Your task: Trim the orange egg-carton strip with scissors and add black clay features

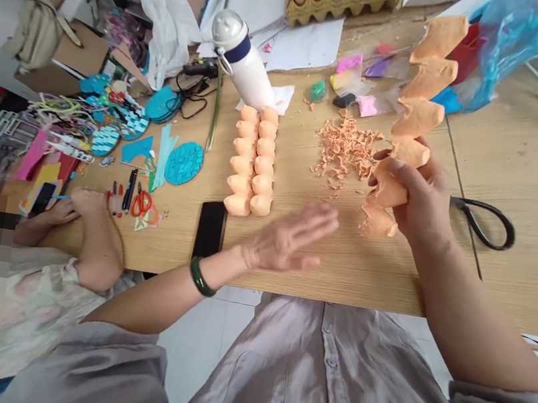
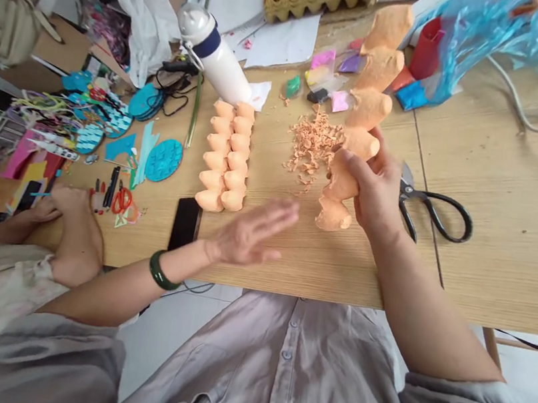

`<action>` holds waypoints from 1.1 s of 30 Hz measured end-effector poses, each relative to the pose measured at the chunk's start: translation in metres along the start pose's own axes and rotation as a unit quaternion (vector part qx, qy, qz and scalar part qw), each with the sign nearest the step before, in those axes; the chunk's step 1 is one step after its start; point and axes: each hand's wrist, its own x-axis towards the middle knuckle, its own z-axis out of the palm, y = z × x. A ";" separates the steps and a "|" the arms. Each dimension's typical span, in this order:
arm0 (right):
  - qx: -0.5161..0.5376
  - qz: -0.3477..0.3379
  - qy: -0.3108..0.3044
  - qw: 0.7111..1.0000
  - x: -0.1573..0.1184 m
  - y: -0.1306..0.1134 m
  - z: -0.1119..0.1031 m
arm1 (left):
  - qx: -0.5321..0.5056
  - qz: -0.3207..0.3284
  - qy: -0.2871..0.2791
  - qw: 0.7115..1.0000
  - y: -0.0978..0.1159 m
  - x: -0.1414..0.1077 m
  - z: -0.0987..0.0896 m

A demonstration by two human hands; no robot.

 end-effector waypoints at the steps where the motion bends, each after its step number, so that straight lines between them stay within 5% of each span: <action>1: 0.001 -0.009 0.002 1.000 0.000 -0.003 -0.001 | -0.004 0.033 -0.046 0.998 0.009 -0.001 0.011; 4: 0.038 -0.044 0.022 0.998 -0.001 -0.011 -0.004 | 0.019 0.104 -0.156 0.982 0.014 0.003 0.036; 7: 0.061 -0.054 0.048 0.996 -0.001 -0.019 -0.008 | 0.055 0.095 -0.192 0.975 -0.002 0.017 0.044; 15: 0.076 -0.047 0.088 0.992 0.002 -0.029 -0.018 | 0.074 0.065 -0.112 0.989 -0.083 0.078 0.045; 20: 0.050 -0.062 0.069 0.994 0.005 -0.030 -0.025 | 0.062 0.010 -0.049 0.997 -0.130 0.118 0.028; 24: 0.035 -0.065 0.077 0.994 0.004 -0.033 -0.028 | 0.050 -0.028 0.142 0.988 -0.108 0.126 0.019; 26: 0.010 -0.063 0.079 0.995 0.001 -0.036 -0.028 | 0.026 -0.010 0.147 0.989 -0.080 0.119 0.024; 28: -0.015 -0.060 0.078 0.995 -0.003 -0.040 -0.028 | 0.002 0.063 0.074 0.995 -0.050 0.108 0.034; 30: -0.016 -0.050 0.083 0.995 -0.006 -0.044 -0.027 | 0.002 0.143 -0.058 0.988 -0.027 0.098 0.047; 33: -0.002 -0.031 0.097 0.995 -0.008 -0.047 -0.027 | 0.028 0.171 -0.170 0.970 -0.018 0.095 0.063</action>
